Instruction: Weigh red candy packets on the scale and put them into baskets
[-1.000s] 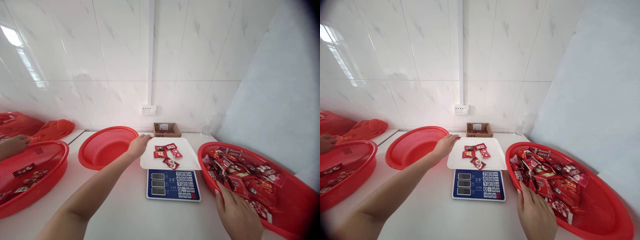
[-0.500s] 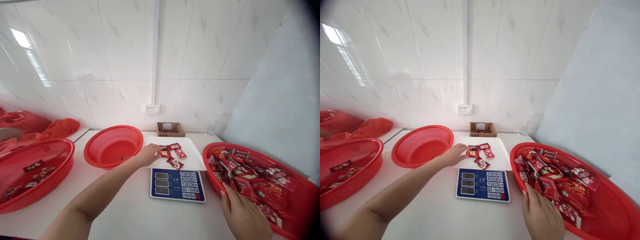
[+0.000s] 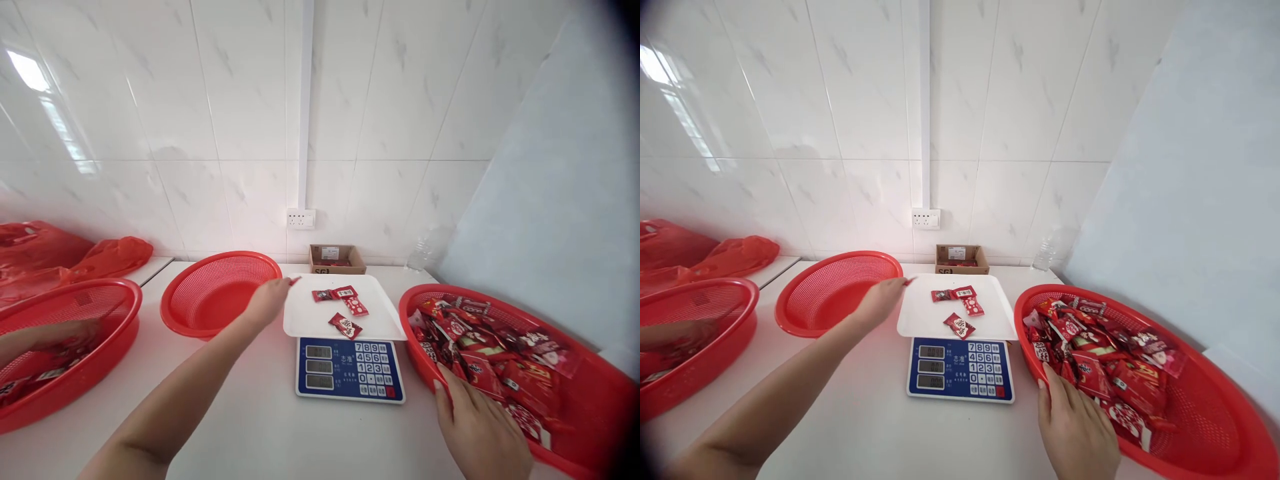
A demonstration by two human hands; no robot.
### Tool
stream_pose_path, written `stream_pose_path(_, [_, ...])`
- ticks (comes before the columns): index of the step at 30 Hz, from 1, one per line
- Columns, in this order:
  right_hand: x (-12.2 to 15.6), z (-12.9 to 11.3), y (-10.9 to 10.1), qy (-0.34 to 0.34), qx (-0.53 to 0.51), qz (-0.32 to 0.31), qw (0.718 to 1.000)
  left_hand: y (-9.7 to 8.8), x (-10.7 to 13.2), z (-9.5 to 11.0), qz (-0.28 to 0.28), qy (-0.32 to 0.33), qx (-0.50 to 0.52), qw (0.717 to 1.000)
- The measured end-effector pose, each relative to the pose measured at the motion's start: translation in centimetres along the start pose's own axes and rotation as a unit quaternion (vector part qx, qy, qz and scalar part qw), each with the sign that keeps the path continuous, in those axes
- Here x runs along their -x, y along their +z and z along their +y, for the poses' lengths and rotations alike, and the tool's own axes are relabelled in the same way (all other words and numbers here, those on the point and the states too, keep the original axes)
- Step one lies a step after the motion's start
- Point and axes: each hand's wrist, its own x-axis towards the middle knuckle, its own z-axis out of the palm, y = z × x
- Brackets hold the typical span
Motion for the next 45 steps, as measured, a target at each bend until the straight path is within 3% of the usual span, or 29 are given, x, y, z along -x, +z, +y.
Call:
stream_pose_path(3, [0.0,-0.1,0.0,0.005,-0.007,-0.002,1.000,-2.0,1.2,-3.0,0.030,-0.054,0.004,0.998])
stream_pose_path(6, [0.0,-0.1,0.0,0.012,-0.005,-0.008,1.000,-2.2,1.6,-3.4,0.038,-0.054,0.020,0.998])
stream_pose_path(9, [-0.1,-0.1,0.0,0.014,0.004,-0.003,1.000,-0.5,0.7,-0.9,0.010,0.011,0.047,0.999])
stream_pose_path(14, [-0.1,-0.1,0.0,0.007,-0.004,-0.002,1.000,3.5,-2.8,4.1,-0.039,0.102,0.083,0.991])
stream_pose_path(19, [-0.2,-0.2,-0.2,0.010,-0.009,-0.015,1.000,4.8,-4.8,5.9,-0.037,0.124,0.100,0.986])
stream_pose_path(22, [-0.2,-0.3,-0.4,-0.001,0.000,-0.002,1.000,3.7,-4.3,4.9,-0.009,0.105,0.095,0.990])
stream_pose_path(28, [-0.2,-0.3,-0.3,-0.014,0.024,0.011,1.000,-0.5,-0.8,-1.0,0.079,-0.026,0.042,0.996])
stream_pose_path(31, [-0.2,-0.3,-0.2,-0.014,0.019,0.018,1.000,-1.5,0.7,-2.3,0.094,-0.052,0.018,0.994])
stream_pose_path(34, [-0.3,-0.4,-0.1,-0.012,0.018,0.023,1.000,-0.8,1.4,-0.3,0.048,0.025,0.043,0.998])
stream_pose_path(39, [-0.3,-0.4,-0.2,-0.015,0.026,0.016,0.999,1.8,1.5,6.5,-0.040,0.224,0.124,0.966])
stream_pose_path(42, [-0.2,-0.4,-0.2,-0.016,0.023,0.023,0.999,3.1,1.2,9.5,-0.046,0.272,0.112,0.955])
stream_pose_path(45, [-0.1,-0.3,-0.1,-0.020,0.025,0.028,0.999,3.9,1.0,10.6,-0.036,0.277,0.083,0.957])
